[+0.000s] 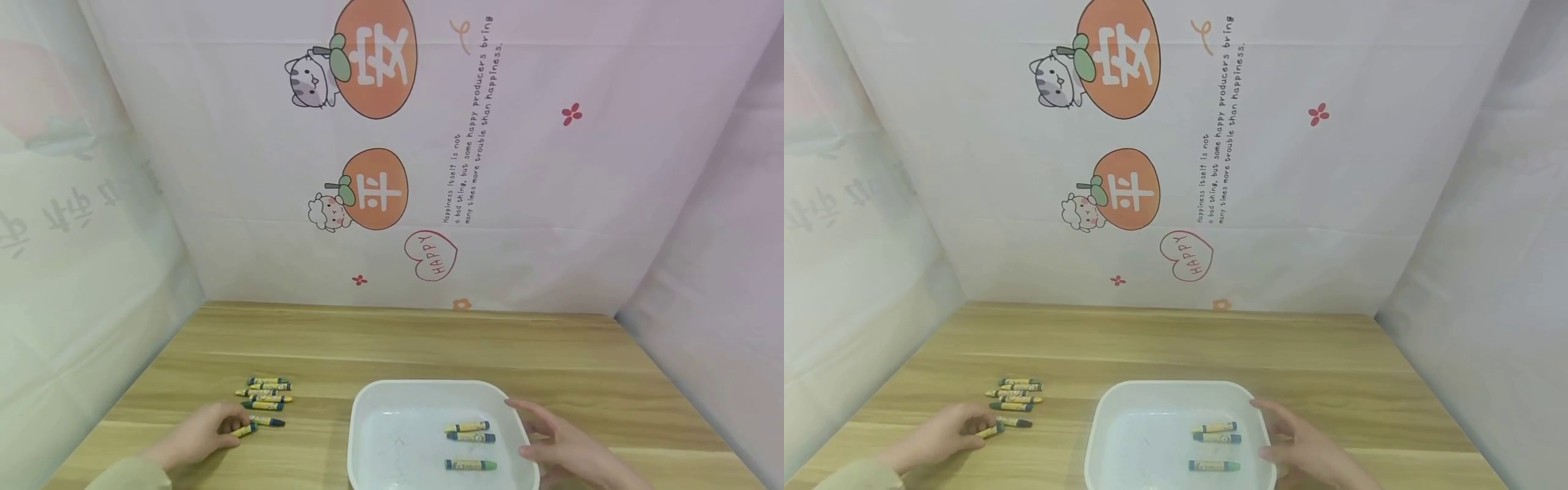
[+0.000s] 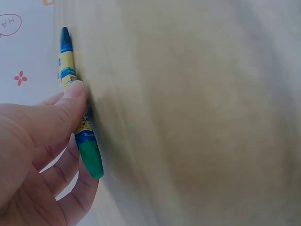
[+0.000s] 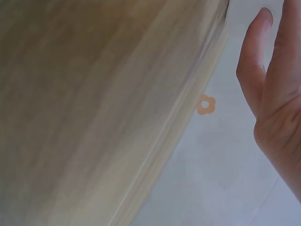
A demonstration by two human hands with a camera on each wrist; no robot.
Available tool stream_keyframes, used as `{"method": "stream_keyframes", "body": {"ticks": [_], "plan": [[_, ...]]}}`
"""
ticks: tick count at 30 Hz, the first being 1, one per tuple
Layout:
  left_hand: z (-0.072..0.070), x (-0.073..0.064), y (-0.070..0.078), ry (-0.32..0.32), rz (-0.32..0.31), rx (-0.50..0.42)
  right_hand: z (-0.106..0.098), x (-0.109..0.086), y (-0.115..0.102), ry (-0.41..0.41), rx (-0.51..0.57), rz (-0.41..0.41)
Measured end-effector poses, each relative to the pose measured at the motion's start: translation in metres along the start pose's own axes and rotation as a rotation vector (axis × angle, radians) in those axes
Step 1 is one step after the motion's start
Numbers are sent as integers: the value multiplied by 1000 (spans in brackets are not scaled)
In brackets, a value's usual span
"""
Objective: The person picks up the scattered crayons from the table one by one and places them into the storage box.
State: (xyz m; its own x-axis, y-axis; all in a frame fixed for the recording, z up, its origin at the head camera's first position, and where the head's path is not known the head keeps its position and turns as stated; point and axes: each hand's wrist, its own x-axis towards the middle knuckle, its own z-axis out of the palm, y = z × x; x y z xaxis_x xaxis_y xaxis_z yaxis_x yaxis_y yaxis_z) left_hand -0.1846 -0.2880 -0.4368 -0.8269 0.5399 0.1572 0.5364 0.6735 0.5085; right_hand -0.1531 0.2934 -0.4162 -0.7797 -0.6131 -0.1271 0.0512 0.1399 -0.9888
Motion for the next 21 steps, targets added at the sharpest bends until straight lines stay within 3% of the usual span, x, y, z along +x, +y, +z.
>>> {"method": "stream_keyframes", "body": {"ticks": [5,8,16,21], "plan": [[-9,8,7,-51,-81,-15,1,0,1,22,-31,3],[-15,16,18,-56,-94,-9,2,0,0,36,-46,14],[-21,44,57,-47,-58,18,1,0,0,34,-45,3],[-19,67,85,-70,-29,-20,-1,0,2,29,-36,-13]]}}
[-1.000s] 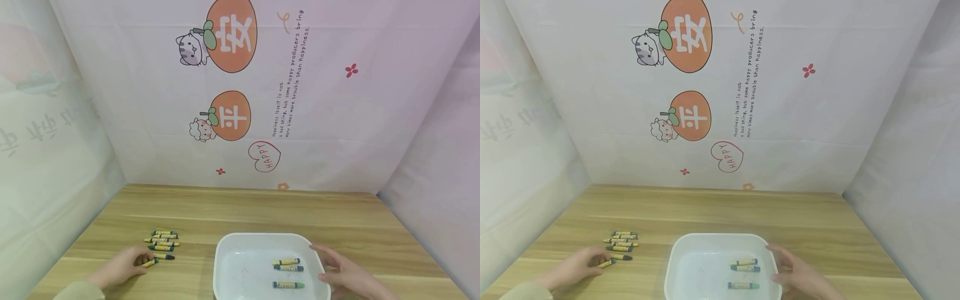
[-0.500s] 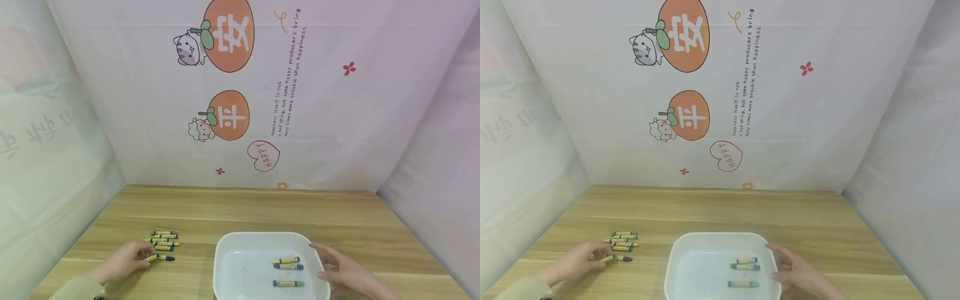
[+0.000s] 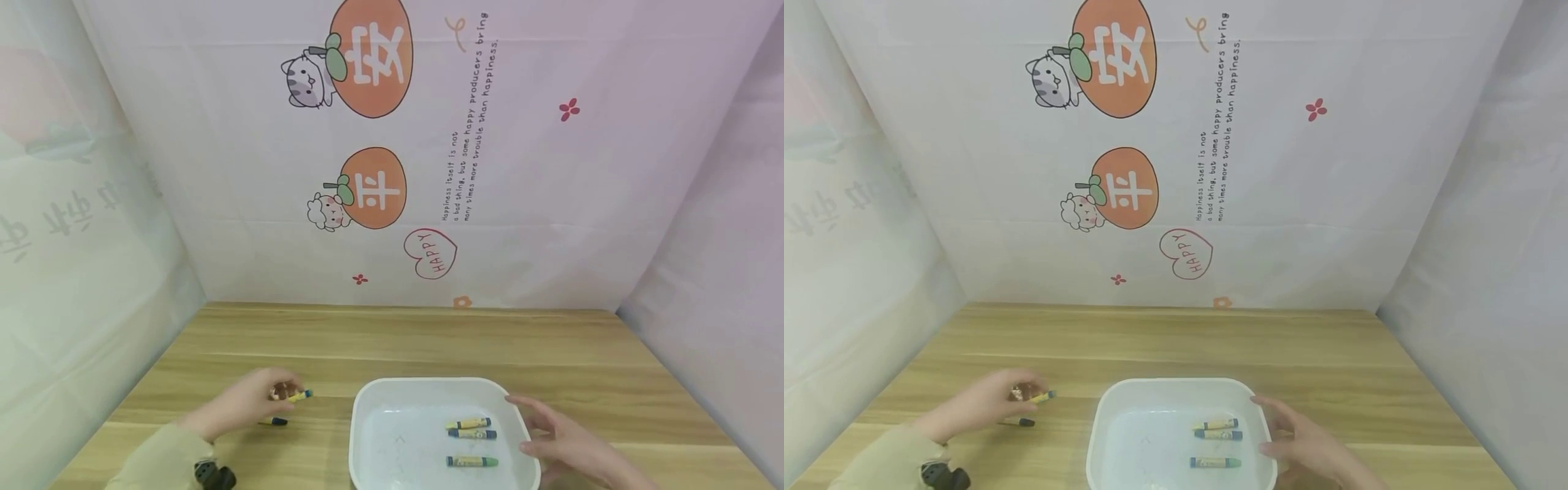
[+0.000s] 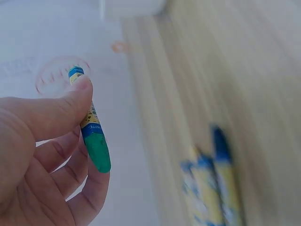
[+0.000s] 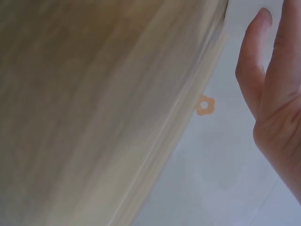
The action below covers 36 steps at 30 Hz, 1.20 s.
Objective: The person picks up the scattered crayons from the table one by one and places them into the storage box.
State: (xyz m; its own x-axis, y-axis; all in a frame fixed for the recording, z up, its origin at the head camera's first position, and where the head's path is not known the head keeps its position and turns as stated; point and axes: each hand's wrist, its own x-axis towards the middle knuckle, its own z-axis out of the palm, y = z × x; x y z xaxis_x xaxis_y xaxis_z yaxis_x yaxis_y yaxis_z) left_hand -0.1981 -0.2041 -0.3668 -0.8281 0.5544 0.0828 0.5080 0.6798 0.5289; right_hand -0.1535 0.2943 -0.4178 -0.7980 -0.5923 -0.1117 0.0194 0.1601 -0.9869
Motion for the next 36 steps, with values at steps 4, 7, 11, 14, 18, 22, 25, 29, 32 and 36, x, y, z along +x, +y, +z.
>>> {"method": "stream_keyframes", "body": {"ticks": [4,7,11,14,18,22,25,29,32,36], "plan": [[6,22,23,-26,38,-32,-1,1,1,8,-25,-4],[14,39,42,-35,69,-55,-2,2,0,14,-44,-5],[26,61,65,-56,112,-62,-1,3,-1,14,-42,4],[35,78,83,-92,149,-34,-1,3,-1,13,-29,14],[50,99,106,-154,206,25,-1,3,-2,5,-23,10],[66,116,125,-212,226,54,-1,2,-2,-11,1,15],[81,127,133,-258,240,55,-2,3,-3,-14,29,36],[99,138,139,-315,256,68,-2,2,-1,-10,23,37],[111,143,143,-324,264,71,-2,2,1,-8,0,12],[125,149,144,-328,277,78,-2,2,1,-11,-10,-9]]}}
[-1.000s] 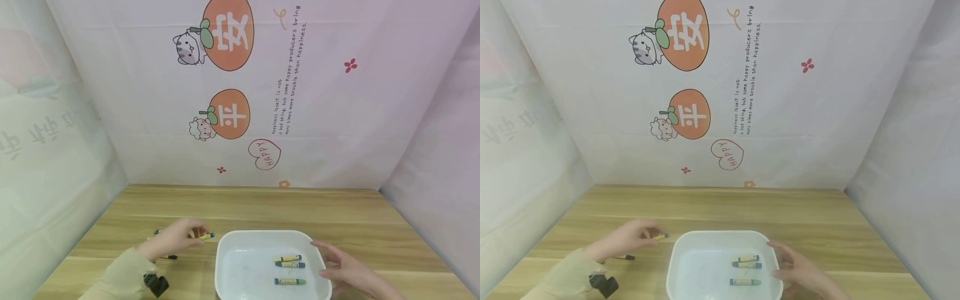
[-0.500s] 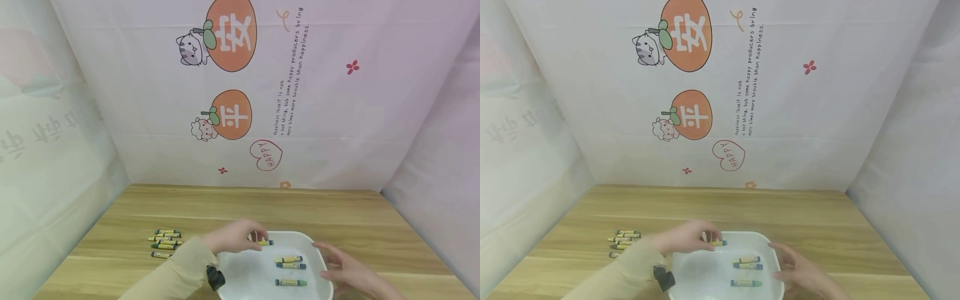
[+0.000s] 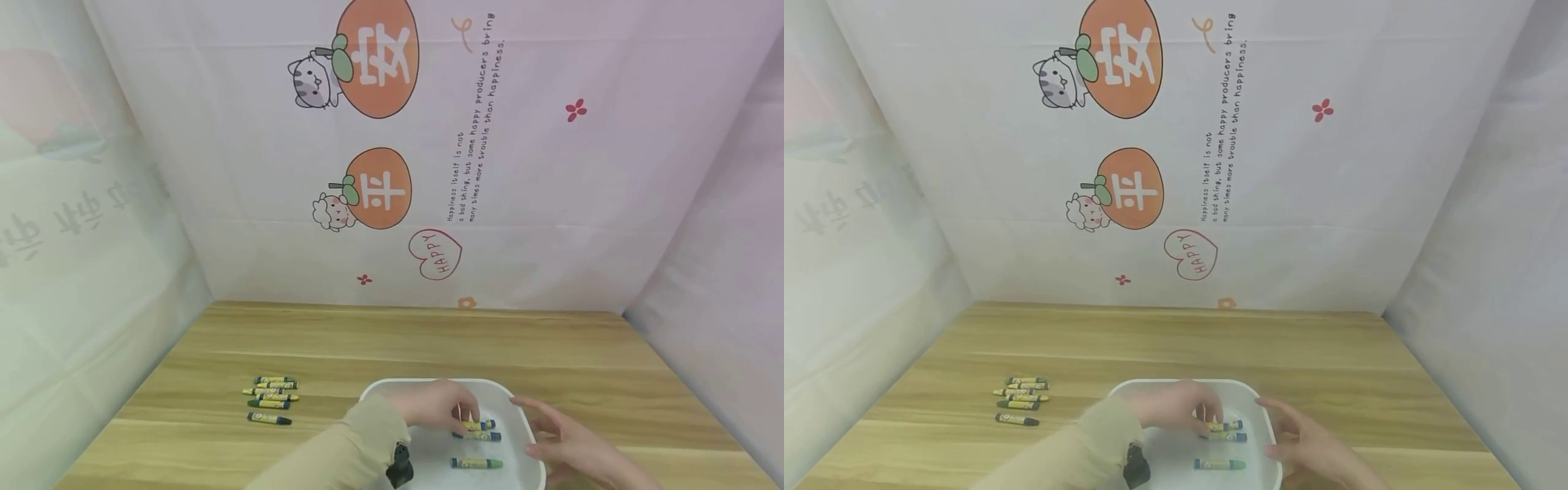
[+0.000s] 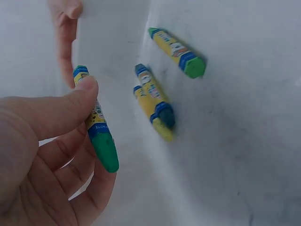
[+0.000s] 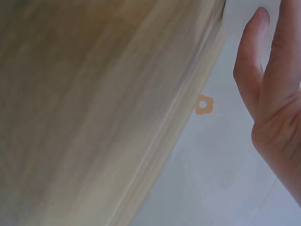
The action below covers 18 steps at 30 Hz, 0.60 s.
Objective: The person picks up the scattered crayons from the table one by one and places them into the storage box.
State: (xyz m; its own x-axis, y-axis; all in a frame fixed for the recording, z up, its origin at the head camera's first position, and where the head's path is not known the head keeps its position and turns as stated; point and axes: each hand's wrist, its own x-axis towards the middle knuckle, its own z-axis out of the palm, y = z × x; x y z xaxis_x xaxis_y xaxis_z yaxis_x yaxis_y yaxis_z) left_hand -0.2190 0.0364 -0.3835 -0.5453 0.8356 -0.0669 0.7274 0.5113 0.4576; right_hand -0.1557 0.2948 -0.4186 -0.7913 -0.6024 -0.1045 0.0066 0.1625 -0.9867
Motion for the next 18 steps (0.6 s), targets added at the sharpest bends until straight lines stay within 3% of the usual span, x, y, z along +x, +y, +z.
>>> {"method": "stream_keyframes", "body": {"ticks": [5,10,18], "plan": [[8,8,-1,-22,7,53,0,0,-2,-1,7,17],[11,7,-2,-17,-21,46,1,0,-3,4,-1,12],[0,-2,0,6,-41,-17,-1,0,-3,-12,20,16]]}}
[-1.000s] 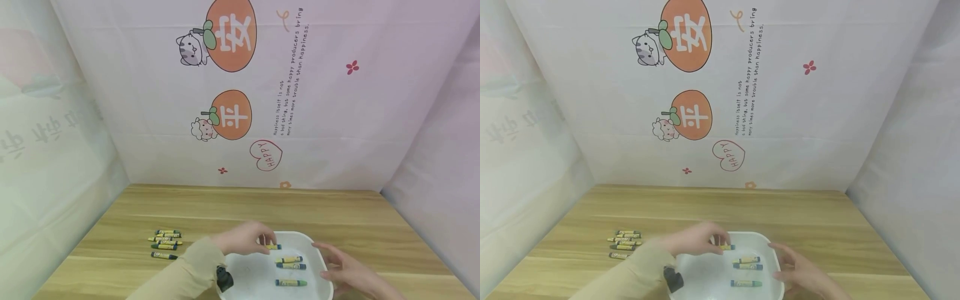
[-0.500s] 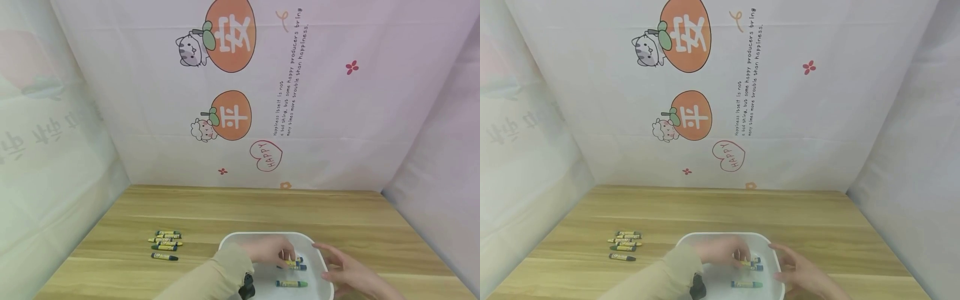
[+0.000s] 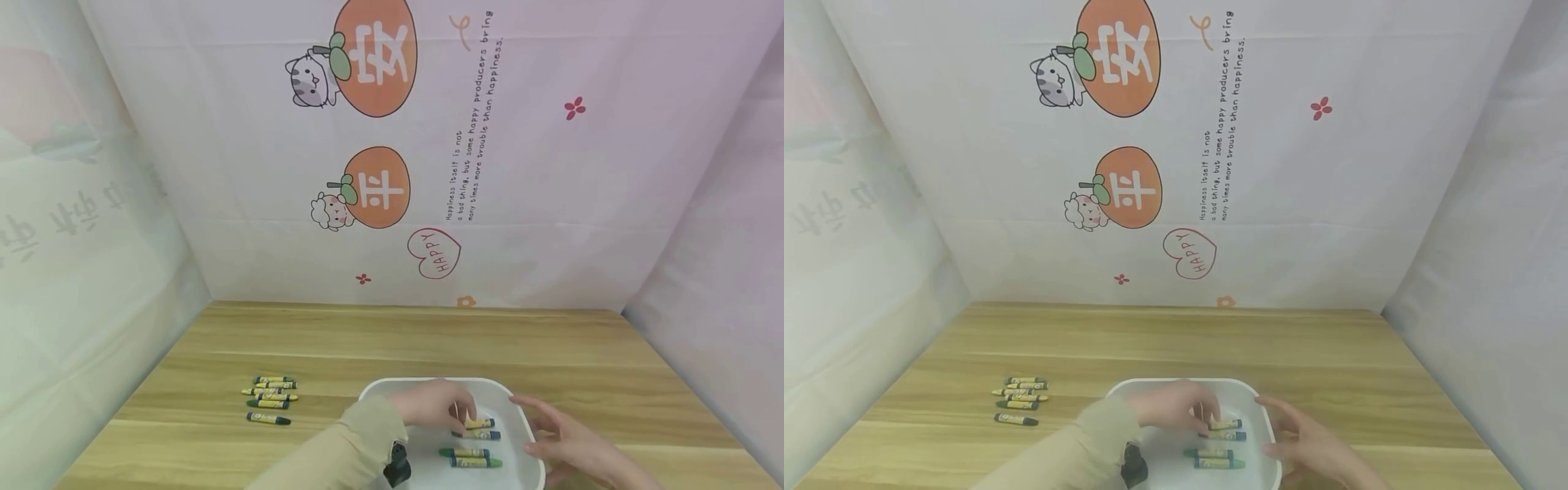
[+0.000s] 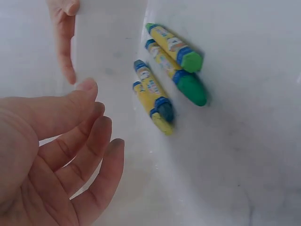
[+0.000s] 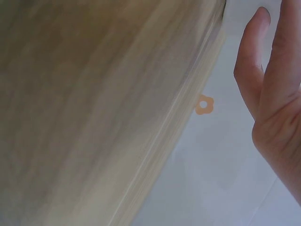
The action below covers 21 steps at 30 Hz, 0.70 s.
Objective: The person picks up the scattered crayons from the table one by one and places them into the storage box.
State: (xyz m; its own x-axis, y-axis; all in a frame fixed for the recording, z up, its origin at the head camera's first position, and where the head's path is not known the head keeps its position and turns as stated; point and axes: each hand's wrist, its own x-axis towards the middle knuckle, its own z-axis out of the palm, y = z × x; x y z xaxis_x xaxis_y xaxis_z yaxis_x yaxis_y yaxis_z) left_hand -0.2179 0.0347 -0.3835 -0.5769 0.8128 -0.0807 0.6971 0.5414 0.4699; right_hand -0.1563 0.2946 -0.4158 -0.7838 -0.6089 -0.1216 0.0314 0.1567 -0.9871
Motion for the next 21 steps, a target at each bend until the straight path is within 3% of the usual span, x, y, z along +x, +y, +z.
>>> {"method": "stream_keyframes", "body": {"ticks": [6,12,15,21], "plan": [[-11,-9,2,4,39,-19,1,0,-1,14,-8,10],[-25,-27,4,34,75,-3,2,0,-1,26,-20,16],[-31,-37,2,63,70,-14,2,0,-1,27,-35,20],[-39,-57,-10,106,32,-119,2,0,0,15,-7,5]]}}
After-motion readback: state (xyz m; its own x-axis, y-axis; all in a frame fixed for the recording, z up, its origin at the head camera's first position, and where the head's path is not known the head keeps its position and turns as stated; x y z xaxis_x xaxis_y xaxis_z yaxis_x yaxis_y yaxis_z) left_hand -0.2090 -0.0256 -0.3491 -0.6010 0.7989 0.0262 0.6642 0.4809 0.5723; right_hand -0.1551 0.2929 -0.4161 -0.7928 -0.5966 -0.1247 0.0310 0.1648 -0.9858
